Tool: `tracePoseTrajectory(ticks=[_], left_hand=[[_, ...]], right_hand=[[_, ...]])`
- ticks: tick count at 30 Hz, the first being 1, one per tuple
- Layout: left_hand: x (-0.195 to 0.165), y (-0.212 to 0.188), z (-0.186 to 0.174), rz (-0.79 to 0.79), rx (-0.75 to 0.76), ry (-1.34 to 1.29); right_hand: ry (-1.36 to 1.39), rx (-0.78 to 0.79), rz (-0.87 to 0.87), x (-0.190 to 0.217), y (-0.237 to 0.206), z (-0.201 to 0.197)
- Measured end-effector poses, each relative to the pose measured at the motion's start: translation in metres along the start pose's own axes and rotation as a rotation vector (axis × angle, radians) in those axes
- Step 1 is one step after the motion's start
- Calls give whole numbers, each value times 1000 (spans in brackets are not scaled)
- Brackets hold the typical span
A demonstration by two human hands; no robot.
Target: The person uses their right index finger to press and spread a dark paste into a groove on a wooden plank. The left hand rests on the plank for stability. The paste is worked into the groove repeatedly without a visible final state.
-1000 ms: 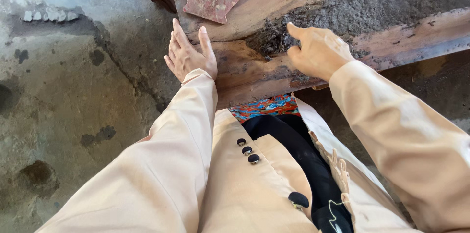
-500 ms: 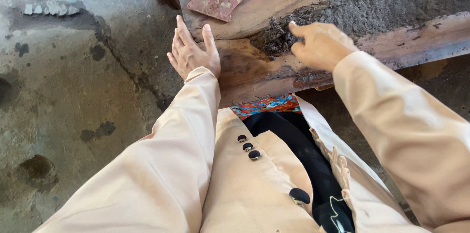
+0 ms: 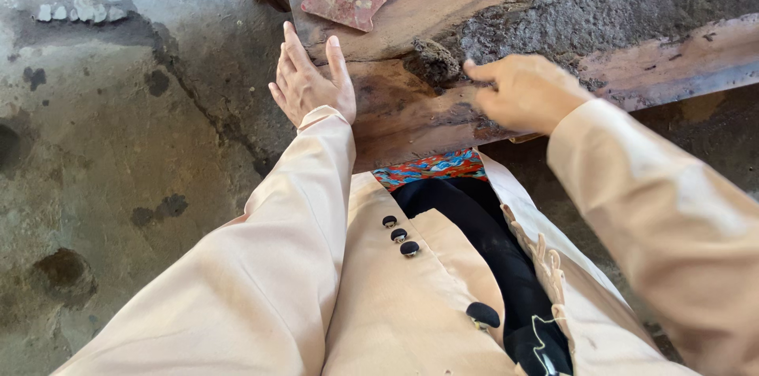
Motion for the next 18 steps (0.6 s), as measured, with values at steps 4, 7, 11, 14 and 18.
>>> tracePoseTrajectory(ticks=[4,7,11,14,18], left_hand=[[1,0,0,-6,0,-10],[0,1,1,-3,-11,-2],[2,0,1,2,-18,-8],[2,0,1,6,-21,2],[2,1,2,9,-33,-2]], right_hand=[[36,-142,-80,-1,7,-10],[-9,-93,-42,-4,12,-1],[-23,-45,-260,-5,12,3],[87,-165,-85,-17,14,-9],[-28,-81,17,-9,21,-9]])
Point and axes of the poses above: each hand's wrist, its own y-axis towards the middle knuckle, its own z-axis out of the palm, x = y × z, the point moved 4 cm from there along y, towards the middle knuckle, and after that the axes turned 5 degrees about -z, right-handed, at the moved point
